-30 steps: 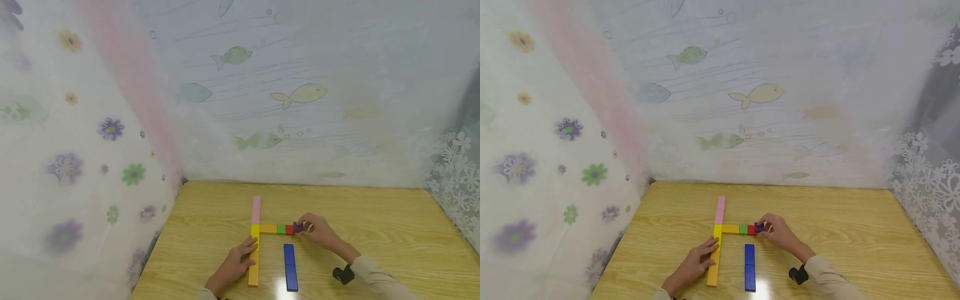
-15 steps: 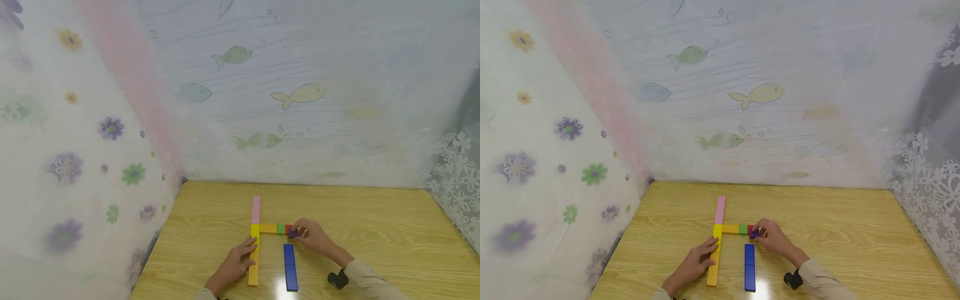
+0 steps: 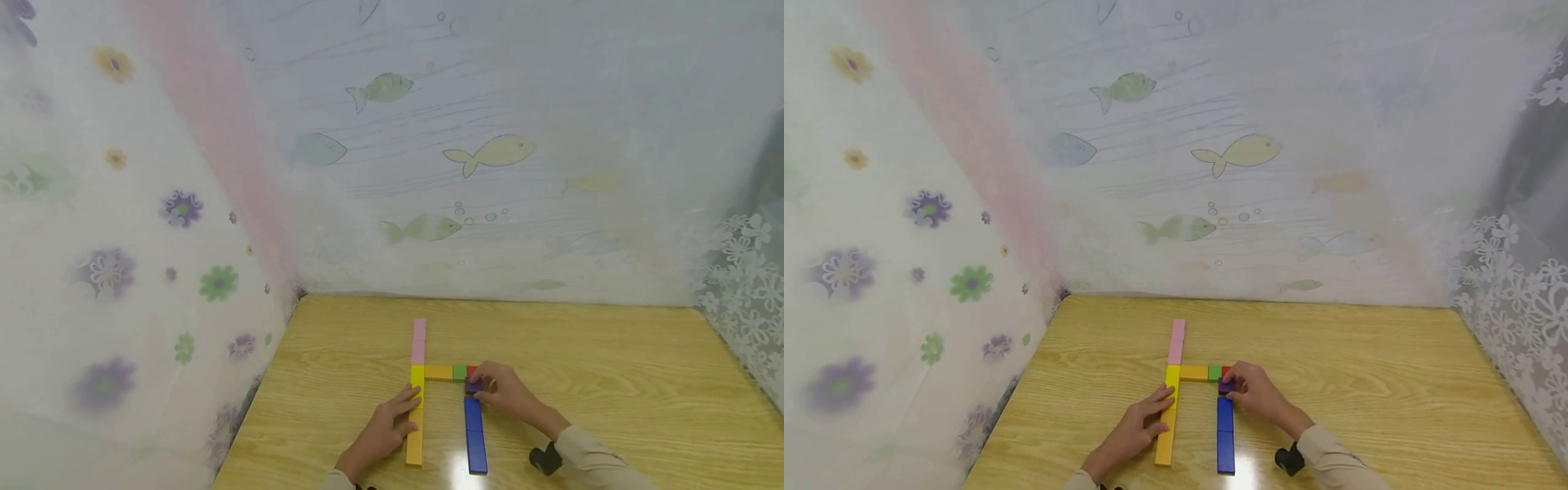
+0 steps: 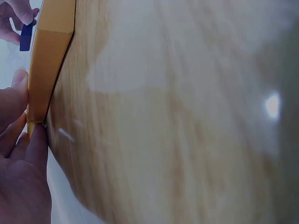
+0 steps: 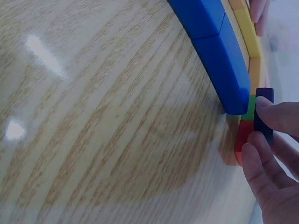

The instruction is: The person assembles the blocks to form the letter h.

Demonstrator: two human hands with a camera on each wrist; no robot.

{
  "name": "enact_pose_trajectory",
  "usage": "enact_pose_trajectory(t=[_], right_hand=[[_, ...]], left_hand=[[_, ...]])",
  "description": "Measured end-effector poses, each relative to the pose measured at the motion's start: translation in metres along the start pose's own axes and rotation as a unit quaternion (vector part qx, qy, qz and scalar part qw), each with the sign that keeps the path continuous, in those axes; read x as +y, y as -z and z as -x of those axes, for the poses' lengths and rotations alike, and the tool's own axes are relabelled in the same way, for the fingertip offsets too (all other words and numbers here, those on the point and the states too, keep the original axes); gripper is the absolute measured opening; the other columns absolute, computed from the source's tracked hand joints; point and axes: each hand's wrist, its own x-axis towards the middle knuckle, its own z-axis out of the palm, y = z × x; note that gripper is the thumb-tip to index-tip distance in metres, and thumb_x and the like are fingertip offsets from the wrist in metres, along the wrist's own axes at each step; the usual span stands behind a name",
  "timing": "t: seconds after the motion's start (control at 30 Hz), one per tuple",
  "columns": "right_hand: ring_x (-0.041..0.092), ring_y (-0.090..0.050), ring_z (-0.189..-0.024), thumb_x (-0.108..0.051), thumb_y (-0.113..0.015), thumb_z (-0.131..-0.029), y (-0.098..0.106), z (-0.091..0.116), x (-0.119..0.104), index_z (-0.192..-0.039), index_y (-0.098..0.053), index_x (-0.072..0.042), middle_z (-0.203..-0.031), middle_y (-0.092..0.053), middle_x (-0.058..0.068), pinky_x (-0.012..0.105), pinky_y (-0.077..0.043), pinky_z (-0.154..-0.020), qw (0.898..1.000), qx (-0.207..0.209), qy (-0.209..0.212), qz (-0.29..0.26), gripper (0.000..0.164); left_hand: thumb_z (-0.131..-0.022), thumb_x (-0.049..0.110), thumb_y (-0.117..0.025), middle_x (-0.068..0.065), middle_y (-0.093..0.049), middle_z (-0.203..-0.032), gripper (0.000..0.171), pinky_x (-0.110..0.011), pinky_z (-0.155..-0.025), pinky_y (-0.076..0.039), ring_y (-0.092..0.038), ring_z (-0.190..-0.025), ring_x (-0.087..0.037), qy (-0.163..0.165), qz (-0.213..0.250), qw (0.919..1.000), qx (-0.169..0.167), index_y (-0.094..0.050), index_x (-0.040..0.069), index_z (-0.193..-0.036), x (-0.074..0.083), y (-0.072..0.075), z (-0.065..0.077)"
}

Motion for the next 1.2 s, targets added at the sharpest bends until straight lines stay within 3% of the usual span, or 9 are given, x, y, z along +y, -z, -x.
enact_pose_trajectory(t=[0.4,0.97,1.1,1.2], right_hand=[[0.010,-0.054,-0.075,0.002,-0.073,-0.077,-0.002,0.000,0.001,-0.093,-0.066,-0.005,-0.091,-0.061,0.004,0.024,-0.051,-0.061,0.999,-0.019,-0.001,0.030,0.019],[0.013,-0.057,-0.079,0.002,-0.072,-0.080,-0.004,0.002,0.001,-0.092,-0.070,-0.003,-0.099,-0.057,0.006,0.024,-0.051,-0.062,0.993,-0.015,0.065,0.092,0.013],[0.016,-0.058,-0.086,-0.011,-0.075,-0.081,-0.004,0.004,-0.005,-0.095,-0.070,-0.005,-0.101,-0.058,0.005,0.030,-0.053,-0.070,0.987,-0.031,0.076,0.141,0.016],[0.020,-0.059,-0.096,-0.028,-0.076,-0.080,-0.004,0.009,-0.011,-0.100,-0.070,-0.007,-0.108,-0.060,0.006,0.037,-0.054,-0.079,0.978,-0.045,0.074,0.192,0.030]], left_hand=[[-0.090,0.016,-0.063,-0.005,-0.037,-0.148,0.047,-0.044,-0.108,-0.030,-0.027,-0.138,-0.028,0.020,0.016,0.9997,-0.005,-0.052,0.000,-0.132,-0.004,-0.002,0.002],[-0.090,0.012,-0.063,-0.006,-0.036,-0.149,0.047,-0.043,-0.109,-0.028,-0.026,-0.139,-0.028,0.026,0.021,0.9994,-0.003,-0.051,-0.001,-0.133,-0.001,-0.001,0.001],[-0.090,0.012,-0.063,-0.006,-0.036,-0.149,0.047,-0.043,-0.109,-0.028,-0.026,-0.139,-0.028,0.026,0.020,0.9995,-0.003,-0.051,0.000,-0.133,-0.002,-0.002,0.001],[-0.090,0.014,-0.062,-0.005,-0.036,-0.149,0.047,-0.042,-0.109,-0.028,-0.026,-0.139,-0.027,0.025,0.017,0.9995,-0.005,-0.051,0.000,-0.134,-0.004,-0.002,0.001]])
